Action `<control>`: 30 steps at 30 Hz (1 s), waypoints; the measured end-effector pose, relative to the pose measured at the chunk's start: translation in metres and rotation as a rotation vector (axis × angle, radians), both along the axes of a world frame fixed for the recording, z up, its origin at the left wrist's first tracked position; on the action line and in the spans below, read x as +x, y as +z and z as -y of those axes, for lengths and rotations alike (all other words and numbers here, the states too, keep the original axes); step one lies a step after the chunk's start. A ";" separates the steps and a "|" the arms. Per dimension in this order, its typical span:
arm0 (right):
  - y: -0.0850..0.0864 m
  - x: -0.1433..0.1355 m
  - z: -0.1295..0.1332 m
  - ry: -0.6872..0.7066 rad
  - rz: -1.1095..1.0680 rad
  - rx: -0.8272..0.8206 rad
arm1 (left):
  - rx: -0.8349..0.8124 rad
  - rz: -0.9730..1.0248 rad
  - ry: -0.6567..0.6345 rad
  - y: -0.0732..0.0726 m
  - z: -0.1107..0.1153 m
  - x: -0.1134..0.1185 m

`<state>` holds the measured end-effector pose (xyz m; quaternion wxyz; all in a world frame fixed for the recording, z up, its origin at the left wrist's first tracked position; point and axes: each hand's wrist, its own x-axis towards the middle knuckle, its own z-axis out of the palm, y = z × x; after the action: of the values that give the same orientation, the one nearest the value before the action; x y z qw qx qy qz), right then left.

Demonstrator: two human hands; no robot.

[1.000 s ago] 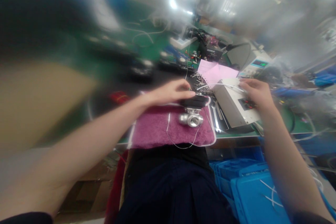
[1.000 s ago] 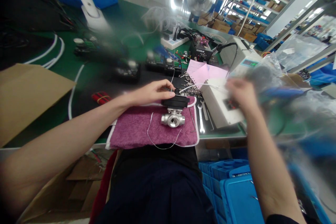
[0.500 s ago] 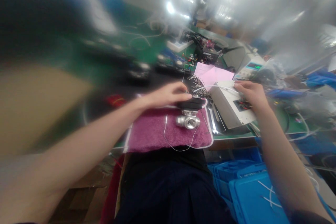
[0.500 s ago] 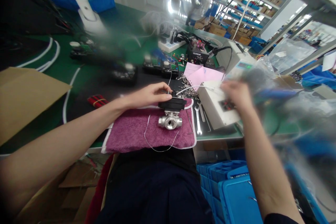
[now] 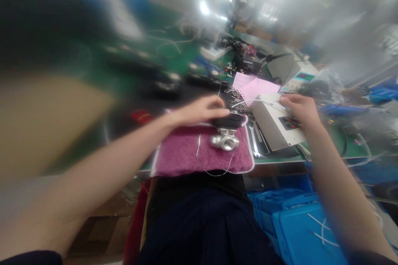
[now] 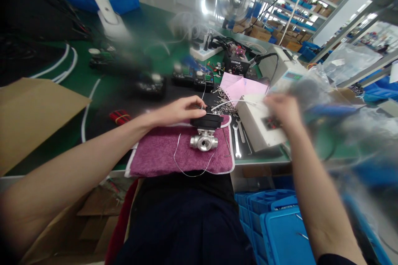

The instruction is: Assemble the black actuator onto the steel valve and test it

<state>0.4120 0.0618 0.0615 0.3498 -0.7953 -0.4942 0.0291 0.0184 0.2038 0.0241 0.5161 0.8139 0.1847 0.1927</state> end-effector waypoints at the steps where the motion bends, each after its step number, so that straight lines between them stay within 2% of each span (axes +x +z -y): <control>1: 0.000 -0.001 0.001 -0.002 0.006 0.003 | -0.001 0.001 -0.001 0.000 0.000 0.000; 18: -0.002 -0.001 0.002 -0.014 0.018 0.012 | -0.015 -0.005 0.002 0.001 0.001 0.000; 23: -0.004 0.001 0.002 -0.023 0.015 0.008 | -0.248 0.081 -0.016 0.002 0.002 0.000; 27: -0.003 0.001 0.003 -0.017 0.013 0.008 | -0.150 0.047 0.007 0.000 0.001 -0.002; 30: -0.002 -0.001 0.003 -0.022 0.007 -0.001 | -0.175 0.073 0.002 0.001 0.005 -0.002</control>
<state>0.4106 0.0584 0.0597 0.3479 -0.8010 -0.4867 0.0229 0.0164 0.1987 0.0250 0.5913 0.7580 0.1825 0.2059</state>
